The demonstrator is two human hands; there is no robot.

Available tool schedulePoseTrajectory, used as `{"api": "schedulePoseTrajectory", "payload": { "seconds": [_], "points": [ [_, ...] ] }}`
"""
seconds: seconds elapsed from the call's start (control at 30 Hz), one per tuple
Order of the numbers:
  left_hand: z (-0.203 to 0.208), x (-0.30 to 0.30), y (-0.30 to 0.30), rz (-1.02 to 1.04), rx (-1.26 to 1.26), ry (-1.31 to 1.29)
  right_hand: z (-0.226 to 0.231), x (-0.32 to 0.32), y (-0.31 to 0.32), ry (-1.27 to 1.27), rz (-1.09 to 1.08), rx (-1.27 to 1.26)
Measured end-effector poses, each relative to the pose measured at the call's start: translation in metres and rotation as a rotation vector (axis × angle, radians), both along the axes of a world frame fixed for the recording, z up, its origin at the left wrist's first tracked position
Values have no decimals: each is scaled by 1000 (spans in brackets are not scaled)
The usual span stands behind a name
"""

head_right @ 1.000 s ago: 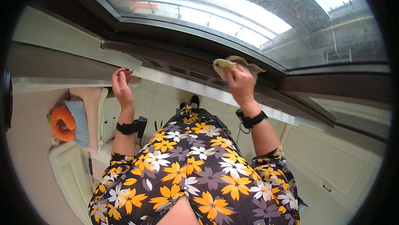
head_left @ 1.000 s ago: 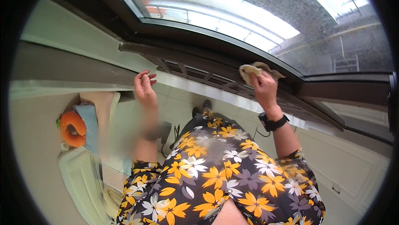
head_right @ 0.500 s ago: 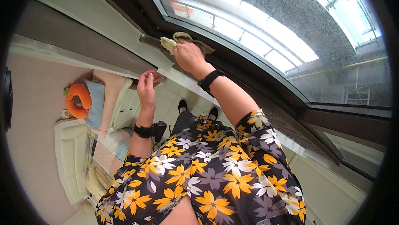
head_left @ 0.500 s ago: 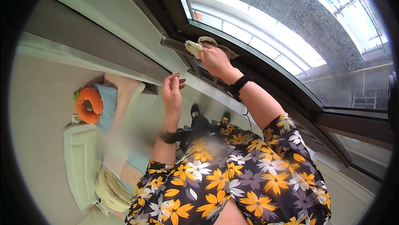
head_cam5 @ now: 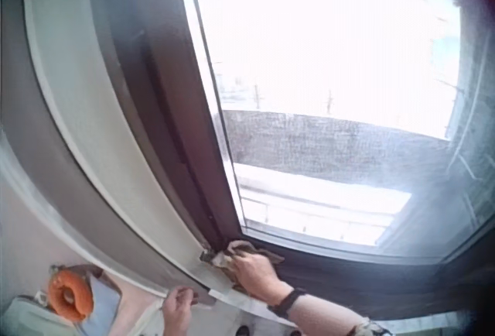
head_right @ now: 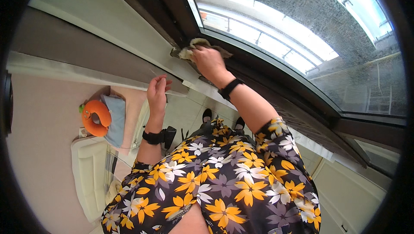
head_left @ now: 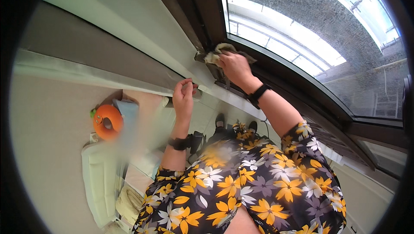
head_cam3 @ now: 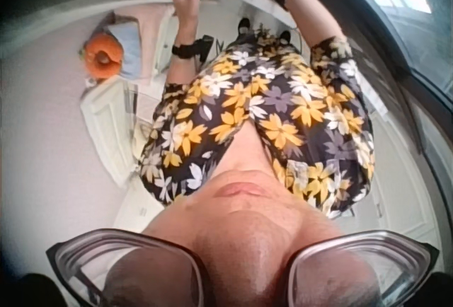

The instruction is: The person wipes a window pane with a cloth, then opens the window and continues to wipe the glass and frame.

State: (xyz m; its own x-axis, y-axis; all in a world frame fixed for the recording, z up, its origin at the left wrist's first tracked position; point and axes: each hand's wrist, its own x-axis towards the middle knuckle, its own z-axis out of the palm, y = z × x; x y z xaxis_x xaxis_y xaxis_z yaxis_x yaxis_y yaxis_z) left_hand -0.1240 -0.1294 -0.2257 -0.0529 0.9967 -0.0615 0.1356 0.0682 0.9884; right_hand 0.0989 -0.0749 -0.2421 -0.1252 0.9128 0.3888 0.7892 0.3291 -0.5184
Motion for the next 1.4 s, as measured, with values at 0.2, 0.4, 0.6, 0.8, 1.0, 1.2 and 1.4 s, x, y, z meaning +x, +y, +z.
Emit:
{"api": "schedulePoseTrajectory", "payload": {
  "seconds": [0.2, 0.4, 0.6, 0.8, 1.0, 1.2, 1.4],
  "points": [
    [5, 5, 5, -72, 18, 7, 14, 23, -55, -14, -189, 336],
    [17, 15, 5, -71, -16, 51, 21, -20, -37, 41, -33, 487],
    [18, 22, 4, -95, 48, 27, -6, -37, -36, -94, -37, 263],
    [10, 25, 12, -152, 27, -1, -6, 15, -92, -84, -115, 311],
    [10, 30, 11, -181, 2, 4, -5, 35, -146, -111, -239, 214],
    [4, 47, 25, -290, 45, 70, -9, -21, -90, -67, -171, 199],
    [24, 64, 23, -334, 304, 237, -6, -15, -104, -57, -238, 262]
  ]
}}
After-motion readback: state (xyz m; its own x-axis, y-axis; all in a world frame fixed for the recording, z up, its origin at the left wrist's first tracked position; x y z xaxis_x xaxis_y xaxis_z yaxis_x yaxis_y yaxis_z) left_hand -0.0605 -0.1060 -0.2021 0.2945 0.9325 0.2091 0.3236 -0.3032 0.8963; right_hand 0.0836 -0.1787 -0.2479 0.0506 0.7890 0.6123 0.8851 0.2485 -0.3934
